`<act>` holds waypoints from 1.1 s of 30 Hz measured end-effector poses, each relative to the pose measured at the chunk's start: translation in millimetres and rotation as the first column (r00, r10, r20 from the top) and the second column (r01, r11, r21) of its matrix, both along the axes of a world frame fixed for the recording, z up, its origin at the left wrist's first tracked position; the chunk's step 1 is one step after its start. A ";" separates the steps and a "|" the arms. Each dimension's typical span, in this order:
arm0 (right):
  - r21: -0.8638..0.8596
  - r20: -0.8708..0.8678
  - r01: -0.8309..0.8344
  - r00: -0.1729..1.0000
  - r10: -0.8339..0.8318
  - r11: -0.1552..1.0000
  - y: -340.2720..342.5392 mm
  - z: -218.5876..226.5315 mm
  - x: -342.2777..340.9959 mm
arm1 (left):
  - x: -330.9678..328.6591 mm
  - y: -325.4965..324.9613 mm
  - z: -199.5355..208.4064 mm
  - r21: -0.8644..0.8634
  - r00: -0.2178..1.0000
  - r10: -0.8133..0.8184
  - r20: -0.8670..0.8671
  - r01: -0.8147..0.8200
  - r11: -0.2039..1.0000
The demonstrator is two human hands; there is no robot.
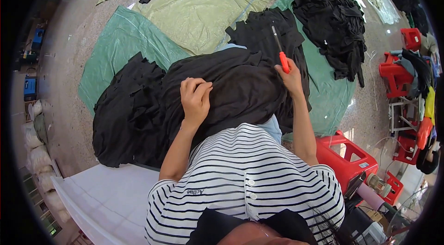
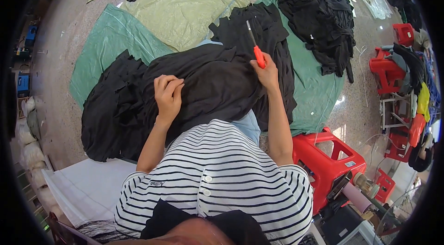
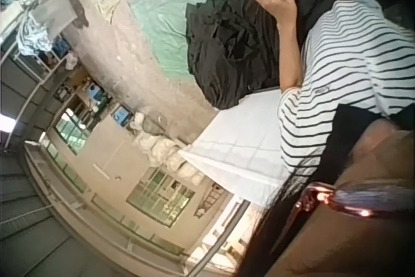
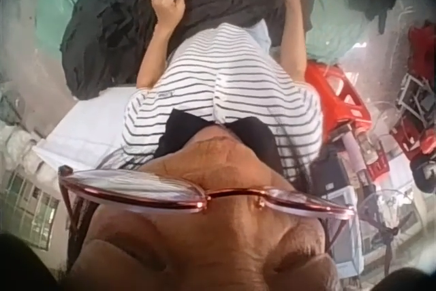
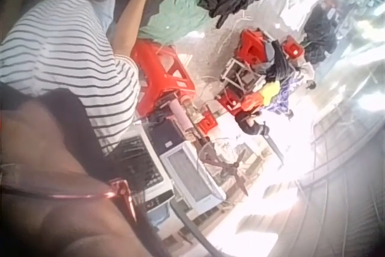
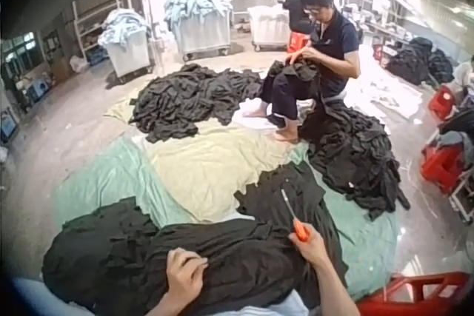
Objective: The person trims loose threads from black garments one by one using a thread clipper and stacks the finished garments into a pile.
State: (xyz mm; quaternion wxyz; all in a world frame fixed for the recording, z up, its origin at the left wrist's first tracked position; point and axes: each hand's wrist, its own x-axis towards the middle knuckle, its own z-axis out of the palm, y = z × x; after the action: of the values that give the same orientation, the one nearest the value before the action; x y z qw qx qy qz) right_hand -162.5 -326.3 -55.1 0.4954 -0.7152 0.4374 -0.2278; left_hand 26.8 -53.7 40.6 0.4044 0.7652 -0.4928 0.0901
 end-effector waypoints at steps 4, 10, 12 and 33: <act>0.042 -0.051 -0.079 0.995 0.081 0.996 -1.2 -18.9 -10.2 | -19.2 35.3 46.7 -0.038 0.847 -0.455 -0.273 0.463 0.885; 0.219 0.066 -0.122 0.992 0.111 0.968 13.7 2.9 -32.9 | -24.7 70.1 37.1 0.410 0.954 -0.106 -0.280 0.218 0.886; 0.196 0.011 -0.082 0.997 0.082 0.977 13.1 4.2 -36.8 | -23.3 87.6 16.1 0.472 0.973 -0.075 -0.218 0.172 0.864; 0.246 0.360 -0.147 0.932 0.050 0.958 -44.4 162.3 10.4 | 112.8 78.1 140.4 -0.170 0.876 0.380 0.298 -0.343 0.924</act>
State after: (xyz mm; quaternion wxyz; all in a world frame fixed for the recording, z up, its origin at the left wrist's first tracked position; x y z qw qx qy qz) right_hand -152.1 -370.7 107.2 0.6684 -0.6105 0.3325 -0.2644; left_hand 139.6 24.4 181.0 0.3359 0.7944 -0.3949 0.3165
